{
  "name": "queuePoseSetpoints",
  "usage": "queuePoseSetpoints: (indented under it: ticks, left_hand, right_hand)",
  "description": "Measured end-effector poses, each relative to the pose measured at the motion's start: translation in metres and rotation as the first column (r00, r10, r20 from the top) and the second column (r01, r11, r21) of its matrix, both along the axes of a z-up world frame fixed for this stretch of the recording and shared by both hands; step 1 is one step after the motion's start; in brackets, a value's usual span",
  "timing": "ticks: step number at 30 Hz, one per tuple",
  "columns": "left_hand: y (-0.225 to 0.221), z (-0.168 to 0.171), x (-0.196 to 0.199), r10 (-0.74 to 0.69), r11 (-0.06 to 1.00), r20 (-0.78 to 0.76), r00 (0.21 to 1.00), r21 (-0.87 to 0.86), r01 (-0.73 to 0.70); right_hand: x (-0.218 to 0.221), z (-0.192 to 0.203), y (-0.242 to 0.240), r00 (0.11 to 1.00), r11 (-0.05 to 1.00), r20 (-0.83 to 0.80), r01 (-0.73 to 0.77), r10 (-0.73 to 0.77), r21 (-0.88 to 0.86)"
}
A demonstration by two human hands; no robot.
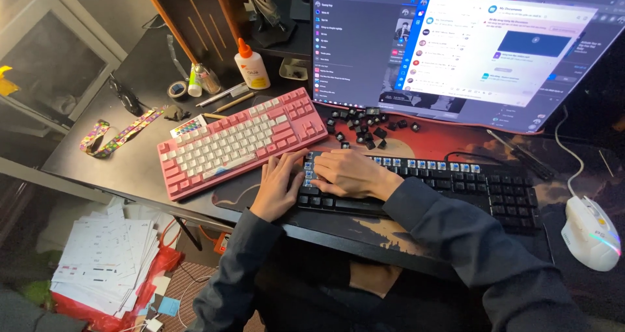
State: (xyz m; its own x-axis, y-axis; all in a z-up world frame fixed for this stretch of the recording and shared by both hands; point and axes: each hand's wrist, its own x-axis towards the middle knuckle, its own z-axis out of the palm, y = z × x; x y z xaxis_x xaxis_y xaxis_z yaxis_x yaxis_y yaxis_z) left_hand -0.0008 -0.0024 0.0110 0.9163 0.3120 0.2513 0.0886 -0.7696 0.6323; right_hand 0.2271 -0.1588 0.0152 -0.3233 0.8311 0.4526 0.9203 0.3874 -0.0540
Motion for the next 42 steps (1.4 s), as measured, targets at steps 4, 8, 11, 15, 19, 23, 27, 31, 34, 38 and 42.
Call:
queuePoseSetpoints:
  ticks: [4,8,11,15,19,23,27,31,34,38,42]
  left_hand:
    - [-0.002,0.004,0.0,0.004,1.0,0.008,1.0,0.016,-0.004]
    - [-0.001,0.002,0.0,0.003,1.0,0.012,1.0,0.013,-0.003]
    - [0.001,-0.003,0.0,0.003,1.0,0.009,1.0,0.019,-0.003]
    - [0.003,-0.007,0.001,0.007,0.999,0.014,1.0,0.031,-0.007]
    - [0.005,-0.015,0.001,0.003,1.0,0.024,1.0,0.026,-0.003]
    - [0.005,-0.014,0.002,0.002,1.0,0.039,0.999,0.028,-0.003]
    - [0.005,-0.014,0.001,0.003,1.0,0.035,0.999,0.024,-0.004]
    - [0.004,-0.013,0.0,0.0,0.999,0.039,0.999,0.032,-0.001]
    - [0.004,-0.014,0.0,0.003,1.0,0.041,0.999,0.026,-0.004]
    - [0.004,-0.015,0.002,0.011,0.999,0.036,0.999,0.04,-0.012]
    - [0.004,-0.014,0.001,-0.004,1.0,0.011,1.0,0.027,0.003]
  right_hand:
    - [-0.001,0.002,0.001,1.0,0.998,0.01,-0.006,0.006,-0.055]
    - [-0.001,0.006,-0.001,0.999,1.0,-0.033,-0.007,0.007,-0.015]
    - [-0.005,0.013,-0.01,1.0,1.0,-0.011,0.014,-0.014,-0.026]
    - [0.002,0.013,-0.009,0.999,0.998,-0.046,0.02,-0.022,-0.056]
    - [0.032,0.008,-0.01,0.982,0.983,-0.051,0.181,-0.182,-0.023]
    - [0.053,0.036,-0.026,0.91,0.911,0.061,0.405,-0.41,0.077]
    - [0.051,0.005,-0.03,0.968,0.965,0.035,0.243,-0.248,0.097]
    - [0.04,0.003,-0.031,0.994,0.992,-0.048,0.106,-0.103,0.069]
    - [0.038,-0.006,-0.028,0.997,0.993,-0.057,0.066,-0.061,0.101]
    - [0.02,0.001,-0.022,0.998,0.992,-0.058,0.032,-0.025,0.12]
    - [0.024,0.001,-0.01,1.0,0.984,0.013,0.002,-0.004,0.178]
